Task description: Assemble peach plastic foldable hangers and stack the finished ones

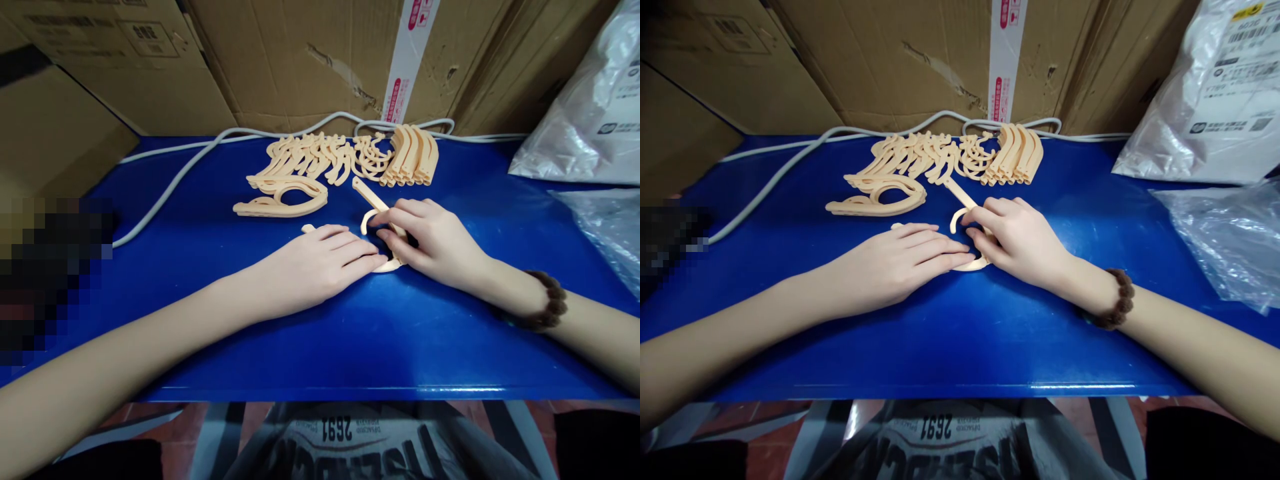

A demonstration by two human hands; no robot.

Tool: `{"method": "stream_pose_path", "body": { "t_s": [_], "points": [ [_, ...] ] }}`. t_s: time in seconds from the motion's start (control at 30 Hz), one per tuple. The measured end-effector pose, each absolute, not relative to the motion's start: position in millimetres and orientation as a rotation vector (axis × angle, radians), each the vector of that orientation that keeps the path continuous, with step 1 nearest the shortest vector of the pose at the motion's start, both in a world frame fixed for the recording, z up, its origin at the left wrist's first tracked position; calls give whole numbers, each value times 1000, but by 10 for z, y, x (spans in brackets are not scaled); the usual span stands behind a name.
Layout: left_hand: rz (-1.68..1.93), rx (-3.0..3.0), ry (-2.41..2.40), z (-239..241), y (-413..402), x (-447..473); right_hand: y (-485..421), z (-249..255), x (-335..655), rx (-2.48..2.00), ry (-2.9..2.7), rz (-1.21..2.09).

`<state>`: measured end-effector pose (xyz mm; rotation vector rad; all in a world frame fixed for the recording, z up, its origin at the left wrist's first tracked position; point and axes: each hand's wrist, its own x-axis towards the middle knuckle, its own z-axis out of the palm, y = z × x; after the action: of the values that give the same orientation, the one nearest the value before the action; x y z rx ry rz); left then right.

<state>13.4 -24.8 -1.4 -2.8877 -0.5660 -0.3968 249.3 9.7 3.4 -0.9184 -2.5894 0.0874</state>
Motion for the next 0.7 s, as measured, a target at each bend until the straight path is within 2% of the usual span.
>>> {"method": "stream_pose_path", "body": {
  "t_s": [0.7],
  "points": [
    [-590, -2683, -853, 5, -245, 117, 95, 51, 2498, -798, -2685, 119]
  ]
}}
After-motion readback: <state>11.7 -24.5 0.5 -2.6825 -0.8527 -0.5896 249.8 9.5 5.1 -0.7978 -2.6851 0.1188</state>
